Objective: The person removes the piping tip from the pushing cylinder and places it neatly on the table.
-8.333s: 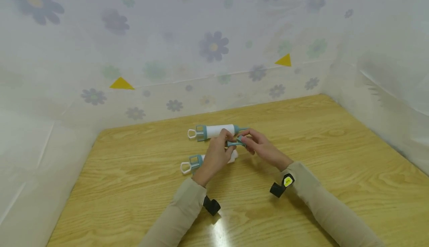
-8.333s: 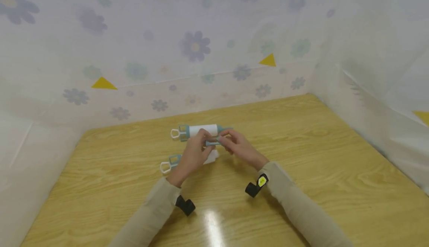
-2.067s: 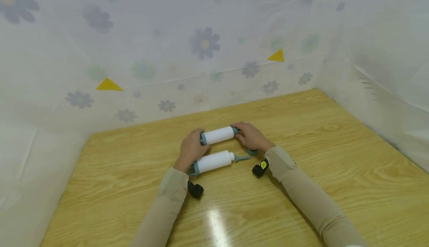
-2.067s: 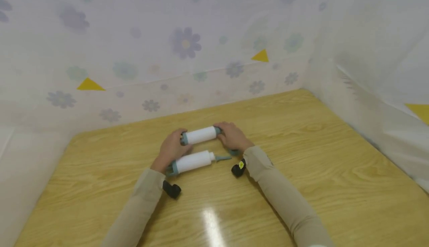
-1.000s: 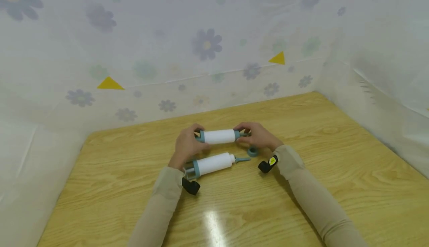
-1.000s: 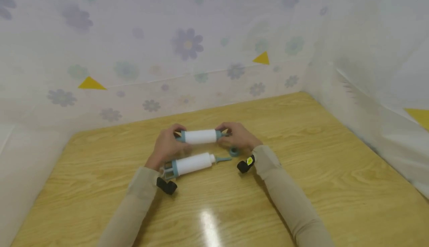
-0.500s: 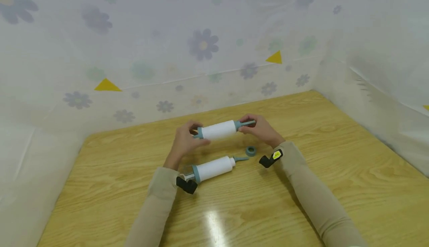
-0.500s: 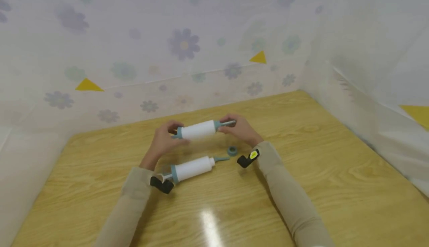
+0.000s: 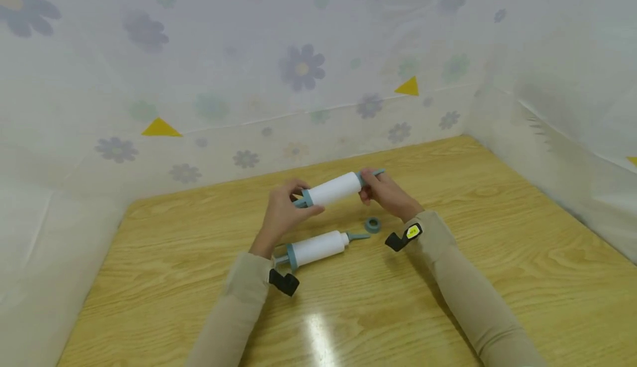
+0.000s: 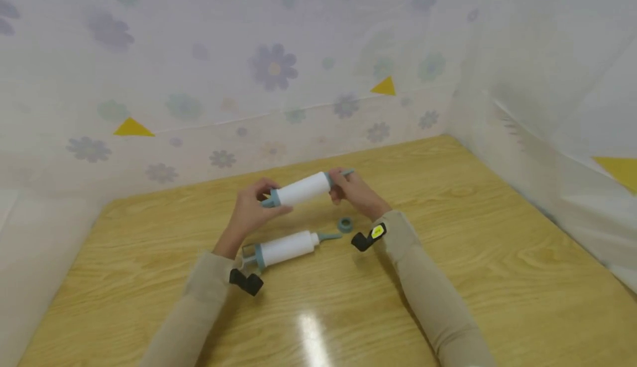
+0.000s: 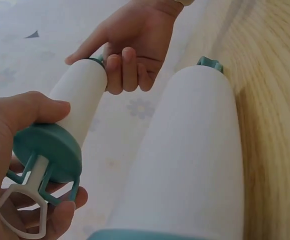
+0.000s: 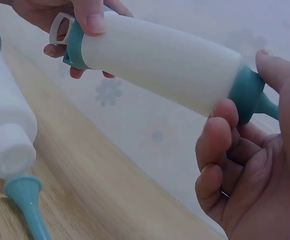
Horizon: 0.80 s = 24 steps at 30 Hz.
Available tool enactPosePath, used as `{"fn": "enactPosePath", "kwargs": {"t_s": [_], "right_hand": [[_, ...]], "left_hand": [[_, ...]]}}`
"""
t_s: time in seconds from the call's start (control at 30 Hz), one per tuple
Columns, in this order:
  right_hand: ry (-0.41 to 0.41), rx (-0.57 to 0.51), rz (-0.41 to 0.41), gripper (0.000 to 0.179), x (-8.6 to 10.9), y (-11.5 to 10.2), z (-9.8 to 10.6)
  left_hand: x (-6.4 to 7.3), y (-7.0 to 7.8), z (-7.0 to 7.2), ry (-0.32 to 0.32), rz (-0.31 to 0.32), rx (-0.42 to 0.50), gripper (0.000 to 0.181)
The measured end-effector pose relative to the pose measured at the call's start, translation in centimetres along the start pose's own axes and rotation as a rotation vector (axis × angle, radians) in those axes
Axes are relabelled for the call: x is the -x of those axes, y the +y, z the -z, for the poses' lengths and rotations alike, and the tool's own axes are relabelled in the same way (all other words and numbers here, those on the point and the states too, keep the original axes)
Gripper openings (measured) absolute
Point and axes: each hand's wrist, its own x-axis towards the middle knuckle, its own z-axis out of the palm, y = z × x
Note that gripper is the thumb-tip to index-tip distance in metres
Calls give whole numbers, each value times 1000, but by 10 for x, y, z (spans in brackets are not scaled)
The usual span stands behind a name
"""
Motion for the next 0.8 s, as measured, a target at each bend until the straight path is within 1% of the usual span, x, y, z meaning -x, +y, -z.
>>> {"fn": "enactPosePath", "kwargs": {"t_s": [0.13, 0.23, 0.33, 0.47, 0.6, 0.7, 0.8], "right_hand": [[15, -4, 4, 36, 0, -3, -3], [33, -28, 45, 34, 1, -8, -7], [30, -99, 94, 35, 1, -13, -10], [-6, -188, 139, 31, 1, -14, -11], [-44, -249, 180, 25, 1, -10, -11], [-71, -270, 206, 22, 2, -7, -11], [-89, -275, 225, 20, 3, -4, -14]], "left_hand": [[3, 2, -4, 44, -47, -35, 44], [5, 4, -5, 69, -83, -61, 47], [5, 6, -4, 73, -96, -58, 47], [6, 8, -1, 48, -81, 19, 41], [8, 7, 0, -3, -63, 111, 37], [9, 6, 1, -29, -55, 148, 36], [10, 5, 1, -34, -35, 167, 36]]}}
